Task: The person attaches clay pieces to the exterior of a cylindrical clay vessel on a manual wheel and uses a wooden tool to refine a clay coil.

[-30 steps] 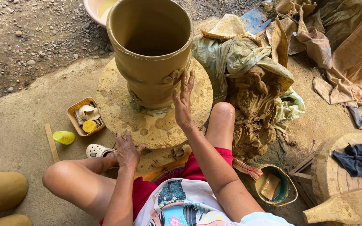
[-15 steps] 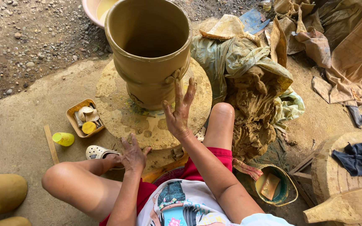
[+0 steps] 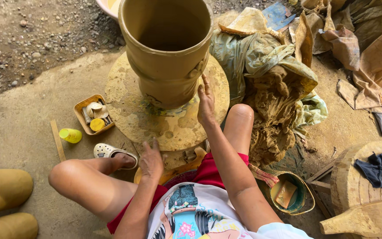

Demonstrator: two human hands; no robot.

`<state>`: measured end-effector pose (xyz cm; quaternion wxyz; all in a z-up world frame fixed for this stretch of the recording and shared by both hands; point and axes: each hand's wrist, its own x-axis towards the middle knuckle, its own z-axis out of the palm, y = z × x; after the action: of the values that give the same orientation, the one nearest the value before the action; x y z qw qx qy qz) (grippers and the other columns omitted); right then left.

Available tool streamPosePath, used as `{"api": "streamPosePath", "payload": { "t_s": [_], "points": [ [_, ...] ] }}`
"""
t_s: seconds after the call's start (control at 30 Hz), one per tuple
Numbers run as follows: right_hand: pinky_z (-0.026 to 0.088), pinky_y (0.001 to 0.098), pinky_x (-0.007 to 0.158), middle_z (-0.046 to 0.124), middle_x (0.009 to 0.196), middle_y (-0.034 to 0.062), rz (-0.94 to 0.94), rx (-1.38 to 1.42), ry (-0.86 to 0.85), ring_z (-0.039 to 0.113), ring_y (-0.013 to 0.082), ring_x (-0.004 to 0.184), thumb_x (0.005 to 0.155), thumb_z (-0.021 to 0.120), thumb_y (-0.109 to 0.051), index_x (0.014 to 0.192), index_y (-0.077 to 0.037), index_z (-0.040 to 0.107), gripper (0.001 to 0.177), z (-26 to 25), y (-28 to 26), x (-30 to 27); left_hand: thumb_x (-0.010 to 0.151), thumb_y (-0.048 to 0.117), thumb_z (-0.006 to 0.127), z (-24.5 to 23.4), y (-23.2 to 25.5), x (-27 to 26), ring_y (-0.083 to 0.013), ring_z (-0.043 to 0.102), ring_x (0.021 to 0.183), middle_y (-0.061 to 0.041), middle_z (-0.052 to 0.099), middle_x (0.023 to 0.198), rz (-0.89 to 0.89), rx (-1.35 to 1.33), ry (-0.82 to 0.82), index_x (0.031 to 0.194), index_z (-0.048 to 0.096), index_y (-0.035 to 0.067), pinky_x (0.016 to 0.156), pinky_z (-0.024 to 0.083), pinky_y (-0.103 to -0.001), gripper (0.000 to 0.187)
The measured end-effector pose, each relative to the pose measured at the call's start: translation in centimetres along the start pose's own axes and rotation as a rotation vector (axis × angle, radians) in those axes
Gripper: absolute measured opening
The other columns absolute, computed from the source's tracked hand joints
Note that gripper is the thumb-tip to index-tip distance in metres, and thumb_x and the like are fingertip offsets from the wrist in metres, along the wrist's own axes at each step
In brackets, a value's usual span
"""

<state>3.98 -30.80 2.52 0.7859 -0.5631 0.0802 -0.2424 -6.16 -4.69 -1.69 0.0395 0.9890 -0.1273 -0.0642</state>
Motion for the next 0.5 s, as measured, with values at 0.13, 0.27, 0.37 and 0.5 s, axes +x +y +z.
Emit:
{"api": "streamPosePath", "payload": {
  "t_s": [0.13, 0.27, 0.37, 0.5],
  "points": [
    [0.019, 0.0444, 0.13, 0.02, 0.175, 0.0121, -0.1, -0.444, -0.082, 0.015, 0.0299, 0.162, 0.107, 0.054, -0.043, 0.166, -0.016, 0.025, 0.071, 0.8, -0.3, -3.0, 0.081, 0.046, 0.081, -1.2, 1.9, -1.6, -0.0221, 0.069, 0.074, -0.028, 0.048, 0.132, 0.047, 0.044, -0.097, 0.159, 0.029, 0.007, 0.051, 0.058, -0.031, 0.101],
    [0.022, 0.0449, 0.128, 0.019, 0.173, 0.0147, -0.114, -0.641, -0.108, 0.018, 0.0327, 0.16, 0.106, 0.054, -0.04, 0.166, -0.015, 0.017, 0.076, 1.9, -1.1, -5.2, 0.083, 0.037, 0.081, -0.9, 3.6, -2.4, -0.0203, 0.07, 0.071, -0.03, 0.047, 0.133, 0.142, -0.01, -0.119, 0.156, 0.037, 0.01, 0.049, 0.059, -0.029, 0.09],
    [0.021, 0.047, 0.129, 0.018, 0.172, 0.0179, -0.186, -0.746, -0.138, 0.017, 0.0351, 0.16, 0.105, 0.057, -0.036, 0.167, -0.013, 0.014, 0.078, 2.2, -1.1, -5.5, 0.081, 0.029, 0.083, -0.5, 4.4, -3.1, -0.029, 0.07, 0.083, -0.023, 0.054, 0.126, 0.218, -0.19, -0.049, 0.15, 0.049, 0.014, 0.063, 0.06, -0.035, 0.078],
    [0.031, 0.0459, 0.121, 0.02, 0.169, 0.018, -0.059, -0.719, -0.149, 0.024, 0.0344, 0.156, 0.098, 0.062, -0.029, 0.164, -0.013, 0.016, 0.082, 2.2, -0.9, -6.8, 0.076, 0.021, 0.083, -0.3, 4.2, -4.3, -0.0413, 0.067, 0.092, -0.023, 0.051, 0.133, 0.357, -0.426, 0.086, 0.133, 0.059, 0.018, 0.076, 0.058, -0.048, 0.062]
  ]
}}
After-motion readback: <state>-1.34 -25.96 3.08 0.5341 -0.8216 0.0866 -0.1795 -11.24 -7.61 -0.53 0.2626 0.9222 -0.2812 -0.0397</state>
